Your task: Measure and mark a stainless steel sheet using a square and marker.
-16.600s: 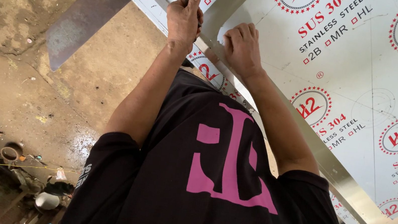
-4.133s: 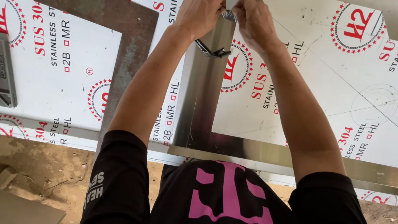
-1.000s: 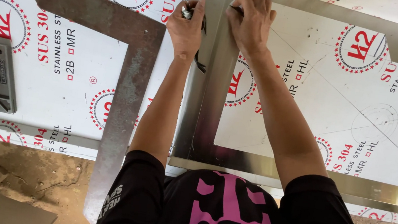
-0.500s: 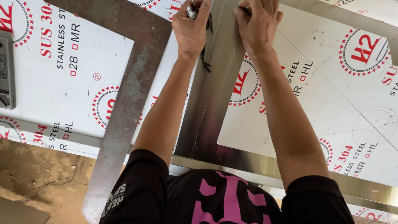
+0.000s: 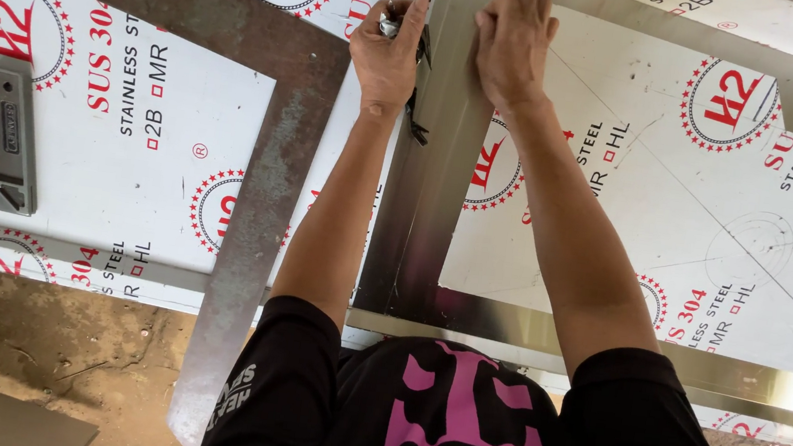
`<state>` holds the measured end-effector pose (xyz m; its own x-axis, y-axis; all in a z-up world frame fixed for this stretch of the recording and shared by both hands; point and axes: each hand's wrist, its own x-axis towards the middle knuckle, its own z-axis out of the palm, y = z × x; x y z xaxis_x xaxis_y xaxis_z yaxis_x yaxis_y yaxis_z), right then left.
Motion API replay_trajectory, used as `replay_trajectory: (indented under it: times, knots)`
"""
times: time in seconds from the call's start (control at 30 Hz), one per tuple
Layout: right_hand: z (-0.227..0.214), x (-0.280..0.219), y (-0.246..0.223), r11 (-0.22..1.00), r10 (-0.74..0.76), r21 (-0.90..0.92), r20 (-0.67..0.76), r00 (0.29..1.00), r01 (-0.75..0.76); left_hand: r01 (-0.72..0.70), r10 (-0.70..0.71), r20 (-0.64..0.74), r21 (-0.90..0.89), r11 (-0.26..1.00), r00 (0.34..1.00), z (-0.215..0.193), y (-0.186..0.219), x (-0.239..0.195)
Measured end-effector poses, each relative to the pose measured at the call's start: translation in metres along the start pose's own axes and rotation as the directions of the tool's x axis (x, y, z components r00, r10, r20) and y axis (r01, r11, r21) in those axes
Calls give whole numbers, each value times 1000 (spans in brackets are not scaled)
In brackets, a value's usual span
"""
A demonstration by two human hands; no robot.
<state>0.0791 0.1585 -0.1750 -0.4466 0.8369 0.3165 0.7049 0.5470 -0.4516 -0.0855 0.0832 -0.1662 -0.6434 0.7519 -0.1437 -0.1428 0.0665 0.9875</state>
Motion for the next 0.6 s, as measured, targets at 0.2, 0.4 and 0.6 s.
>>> replay_trajectory:
  times: [0.2, 0.4, 0.6]
  knots:
    - [-4, -2, 26, 986, 49, 161, -41, 998, -41, -32, 32, 4, -6, 999, 999, 0, 0, 0]
    - [-30, 0, 5, 990, -59, 127, -62, 996, 66, -13, 13, 17, -2, 1000, 1000, 0, 2, 0]
    - [-14, 1, 18, 996, -25, 82, -63, 998, 30, 8, -7, 35, -28, 1000, 999, 1, 1, 0]
